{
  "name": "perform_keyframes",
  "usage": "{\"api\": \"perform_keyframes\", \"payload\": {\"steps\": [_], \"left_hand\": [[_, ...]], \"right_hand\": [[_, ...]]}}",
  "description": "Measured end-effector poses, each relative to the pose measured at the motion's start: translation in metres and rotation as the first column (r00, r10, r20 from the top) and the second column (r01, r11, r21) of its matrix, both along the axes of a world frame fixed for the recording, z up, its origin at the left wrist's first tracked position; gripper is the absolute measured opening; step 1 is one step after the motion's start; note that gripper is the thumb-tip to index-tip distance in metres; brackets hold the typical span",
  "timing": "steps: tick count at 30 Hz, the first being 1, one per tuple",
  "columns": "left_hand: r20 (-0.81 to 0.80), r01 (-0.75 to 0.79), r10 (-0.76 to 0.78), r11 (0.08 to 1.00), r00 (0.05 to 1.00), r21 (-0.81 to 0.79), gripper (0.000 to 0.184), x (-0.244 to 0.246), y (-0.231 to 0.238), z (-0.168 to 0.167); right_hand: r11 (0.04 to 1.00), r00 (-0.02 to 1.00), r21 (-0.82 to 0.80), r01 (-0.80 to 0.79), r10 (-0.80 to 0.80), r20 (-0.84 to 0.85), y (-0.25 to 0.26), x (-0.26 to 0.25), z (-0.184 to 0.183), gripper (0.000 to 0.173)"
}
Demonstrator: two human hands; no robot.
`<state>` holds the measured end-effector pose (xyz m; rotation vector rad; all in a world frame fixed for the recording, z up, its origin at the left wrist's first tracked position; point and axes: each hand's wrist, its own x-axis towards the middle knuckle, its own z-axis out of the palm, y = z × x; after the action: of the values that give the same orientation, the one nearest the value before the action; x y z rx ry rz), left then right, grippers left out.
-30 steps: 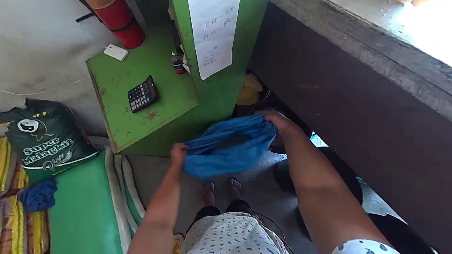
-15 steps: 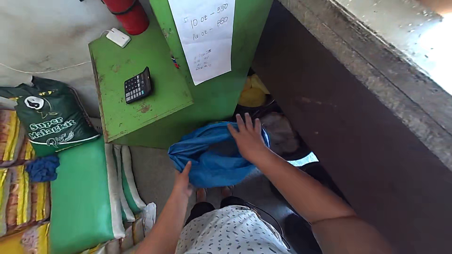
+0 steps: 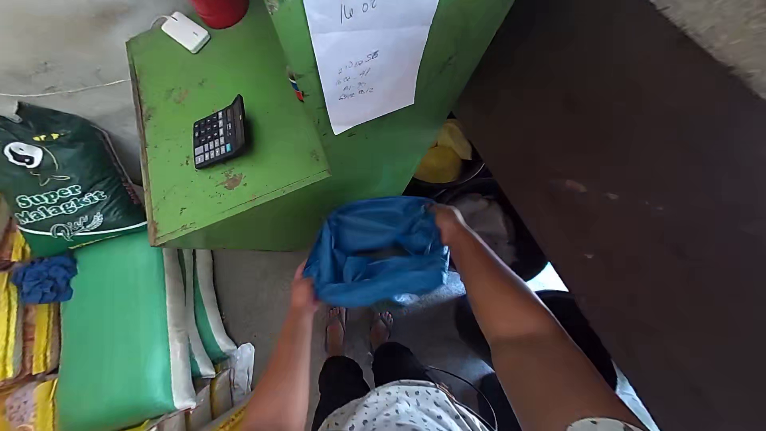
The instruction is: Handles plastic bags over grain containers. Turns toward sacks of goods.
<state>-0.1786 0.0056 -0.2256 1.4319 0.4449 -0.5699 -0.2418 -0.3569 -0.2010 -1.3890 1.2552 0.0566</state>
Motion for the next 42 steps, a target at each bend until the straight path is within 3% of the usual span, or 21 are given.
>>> {"api": "perform_keyframes", "payload": {"steps": [1,2,5,7,9,12,14,16,19,21,23,24,26,28,30,32,35,37,39,40,42], "left_hand": [[-0.023,-0.031,0.03,0.999,0.999,-0.034,0.054,0.002,0.024,-0.011],[-0.058,-0.053,0.052,0.998,0.997,-0.018,0.051,0.0,0.045,-0.022],[-0.164,-0.024,0.04,0.995,0.986,0.098,0.043,-0.004,0.065,-0.025],[-0.123,0.111,-0.087,0.974,0.989,0.198,0.043,-0.001,0.061,-0.005],[-0.031,0.275,-0.281,0.899,0.959,0.34,0.06,0.008,0.055,0.028],[-0.046,0.419,-0.525,0.62,0.85,0.664,0.084,0.023,0.023,0.076],[-0.199,0.555,-0.618,0.46,0.76,0.693,0.102,0.026,-0.013,0.089],[-0.29,0.625,-0.653,0.361,0.699,0.692,0.121,0.02,-0.05,0.077],[-0.312,0.58,-0.608,0.309,0.73,0.754,0.139,0.002,-0.1,0.059],[-0.272,0.518,-0.58,0.311,0.767,0.797,0.141,-0.006,-0.119,0.043],[-0.235,0.484,-0.561,0.349,0.794,0.803,0.132,-0.005,-0.122,0.02],[-0.229,0.492,-0.557,0.385,0.799,0.781,0.119,0.001,-0.119,0.011],[-0.212,0.511,-0.547,0.48,0.81,0.713,0.077,0.022,-0.114,-0.002],[-0.214,0.474,-0.452,0.605,0.866,0.64,0.041,0.047,-0.1,-0.014],[-0.264,0.335,-0.229,0.804,0.937,0.492,0.032,0.077,-0.073,-0.024],[-0.334,0.191,-0.072,0.921,0.94,0.34,0.023,0.096,-0.037,-0.032],[-0.335,0.388,-0.259,0.824,0.906,0.413,0.019,0.106,-0.011,-0.027],[-0.226,0.517,-0.491,0.61,0.841,0.601,0.045,0.099,-0.01,0.001],[-0.01,0.472,-0.714,0.452,0.7,0.757,0.072,0.084,-0.018,0.035],[0.131,0.413,-0.799,0.435,0.587,0.8,0.075,0.075,-0.023,0.046],[0.349,0.342,-0.883,0.448,0.314,0.826,0.085,0.06,-0.044,0.048]], "right_hand": [[0.971,0.973,0.117,0.21,-0.219,0.07,-0.013,0.002,-0.004,0.04],[0.922,0.932,0.227,0.313,-0.345,0.114,-0.022,0.005,-0.008,0.036],[0.92,0.933,0.277,0.278,-0.327,0.149,-0.016,0.015,-0.008,0.036],[0.986,0.983,0.087,0.143,-0.152,0.101,-0.015,0.018,0.007,0.047],[0.978,1.0,-0.21,-0.015,0.01,-0.024,-0.012,0.01,0.032,0.069],[0.882,0.998,-0.469,-0.05,0.028,-0.053,0.03,-0.023,0.078,0.104],[0.914,0.996,-0.396,0.084,-0.092,0.001,0.079,-0.041,0.091,0.116],[0.94,0.957,-0.199,0.276,-0.288,-0.034,0.126,-0.048,0.088,0.124],[0.807,0.806,0.032,0.589,-0.584,-0.099,0.164,-0.042,0.058,0.127],[0.73,0.736,0.106,0.676,-0.676,-0.042,0.169,-0.038,0.035,0.104],[0.752,0.762,0.161,0.639,-0.647,-0.003,0.166,-0.039,0.021,0.064],[0.777,0.793,0.203,0.595,-0.609,0.005,0.162,-0.041,0.018,0.05],[0.773,0.807,0.316,0.55,-0.589,0.036,0.149,-0.05,0.013,0.041],[0.688,0.721,0.458,0.563,-0.679,0.135,0.132,-0.076,0.002,0.026],[0.647,0.59,0.568,0.508,-0.743,0.318,0.101,-0.111,-0.019,0.037],[0.671,0.603,0.531,0.518,-0.726,0.33,0.08,-0.135,-0.032,0.04],[0.737,0.735,0.337,0.585,-0.658,0.163,0.07,-0.123,-0.022,0.035],[0.755,0.742,0.103,0.647,-0.655,0.141,0.074,-0.117,-0.009,0.046],[0.709,0.739,-0.212,0.673,-0.651,0.172,0.092,-0.112,0.012,0.068],[0.68,0.745,-0.316,0.661,-0.646,0.168,0.105,-0.107,0.027,0.08],[0.656,0.718,-0.331,0.679,-0.687,0.112,0.137,-0.086,0.048,0.102]]}}
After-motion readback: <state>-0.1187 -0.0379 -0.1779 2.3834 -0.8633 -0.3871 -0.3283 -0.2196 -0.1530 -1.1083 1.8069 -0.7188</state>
